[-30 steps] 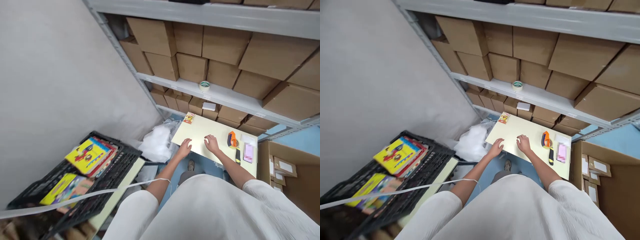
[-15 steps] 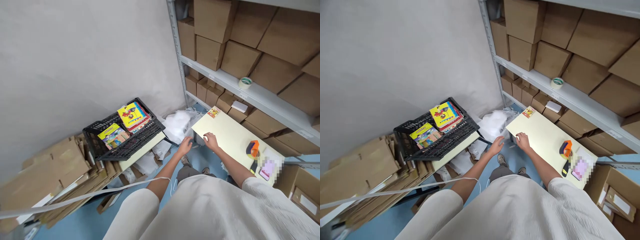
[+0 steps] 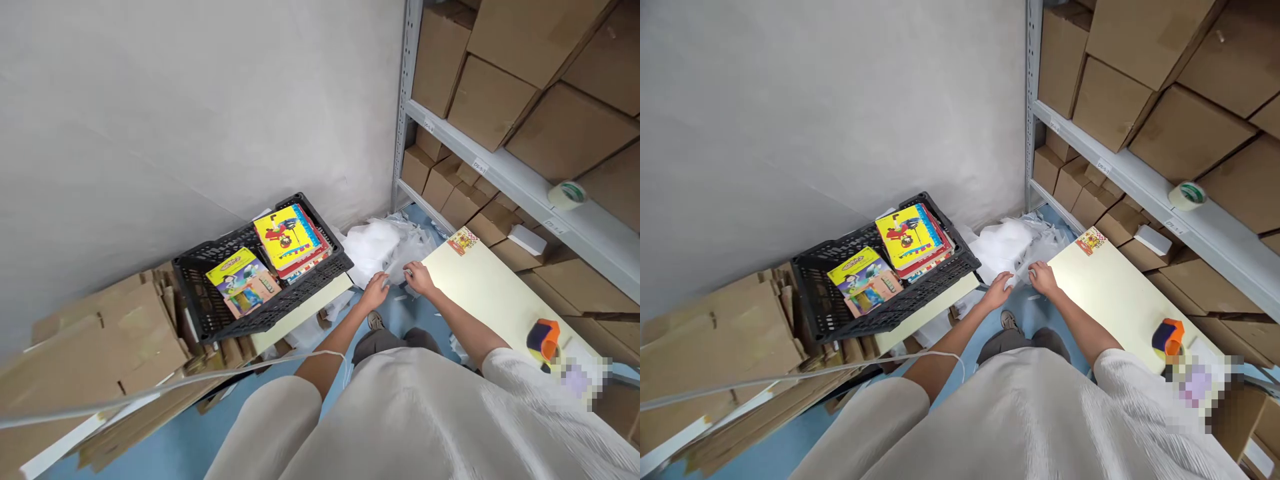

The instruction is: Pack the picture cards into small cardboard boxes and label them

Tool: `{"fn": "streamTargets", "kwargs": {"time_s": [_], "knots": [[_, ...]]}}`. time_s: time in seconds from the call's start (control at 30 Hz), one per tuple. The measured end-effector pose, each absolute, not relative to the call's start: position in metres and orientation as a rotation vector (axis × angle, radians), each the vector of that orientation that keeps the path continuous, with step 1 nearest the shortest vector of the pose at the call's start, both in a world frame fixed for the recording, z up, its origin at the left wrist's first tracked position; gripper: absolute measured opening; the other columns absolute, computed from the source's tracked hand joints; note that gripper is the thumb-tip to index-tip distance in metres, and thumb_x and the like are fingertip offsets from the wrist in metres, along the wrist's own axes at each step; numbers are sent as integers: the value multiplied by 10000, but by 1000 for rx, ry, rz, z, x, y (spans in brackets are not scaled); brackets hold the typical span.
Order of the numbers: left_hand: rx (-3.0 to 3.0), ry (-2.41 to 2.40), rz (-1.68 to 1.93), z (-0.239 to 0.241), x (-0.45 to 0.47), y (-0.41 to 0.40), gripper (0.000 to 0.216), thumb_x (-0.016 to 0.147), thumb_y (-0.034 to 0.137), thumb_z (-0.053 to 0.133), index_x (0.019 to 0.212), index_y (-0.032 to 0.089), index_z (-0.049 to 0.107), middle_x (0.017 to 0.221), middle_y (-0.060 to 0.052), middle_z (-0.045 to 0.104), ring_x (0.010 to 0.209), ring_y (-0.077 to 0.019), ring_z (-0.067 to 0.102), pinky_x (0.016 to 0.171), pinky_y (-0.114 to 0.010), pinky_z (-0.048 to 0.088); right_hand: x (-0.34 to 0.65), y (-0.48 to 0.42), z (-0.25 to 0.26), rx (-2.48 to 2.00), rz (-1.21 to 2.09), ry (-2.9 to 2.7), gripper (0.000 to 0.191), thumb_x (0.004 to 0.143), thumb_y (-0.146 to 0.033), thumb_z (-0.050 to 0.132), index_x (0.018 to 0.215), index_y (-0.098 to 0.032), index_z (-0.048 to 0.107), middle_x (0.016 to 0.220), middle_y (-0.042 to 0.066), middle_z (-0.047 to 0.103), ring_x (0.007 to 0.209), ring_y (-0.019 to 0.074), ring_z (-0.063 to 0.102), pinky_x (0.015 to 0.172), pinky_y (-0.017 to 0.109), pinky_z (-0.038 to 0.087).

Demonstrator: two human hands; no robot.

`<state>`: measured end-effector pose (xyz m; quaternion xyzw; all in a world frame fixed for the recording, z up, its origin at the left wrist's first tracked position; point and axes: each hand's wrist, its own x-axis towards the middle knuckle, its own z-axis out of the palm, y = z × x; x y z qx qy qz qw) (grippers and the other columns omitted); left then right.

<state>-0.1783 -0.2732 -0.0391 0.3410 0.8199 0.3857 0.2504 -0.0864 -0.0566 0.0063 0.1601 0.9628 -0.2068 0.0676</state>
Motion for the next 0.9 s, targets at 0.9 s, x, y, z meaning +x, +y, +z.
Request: {"fn": "streamTargets", "kwargs": {"time_s": [0.9], "knots": [[88,2288,1050,-335,-274,-188,560,971,268,631,1524,198,574,1657,-183,509,1602,-389,404,1324,-600,356,-337,6,-363,184,-695,2370,307,960,-216,635,1222,-237,794,1191,76,811,1091,252,751,918,316,585]]}}
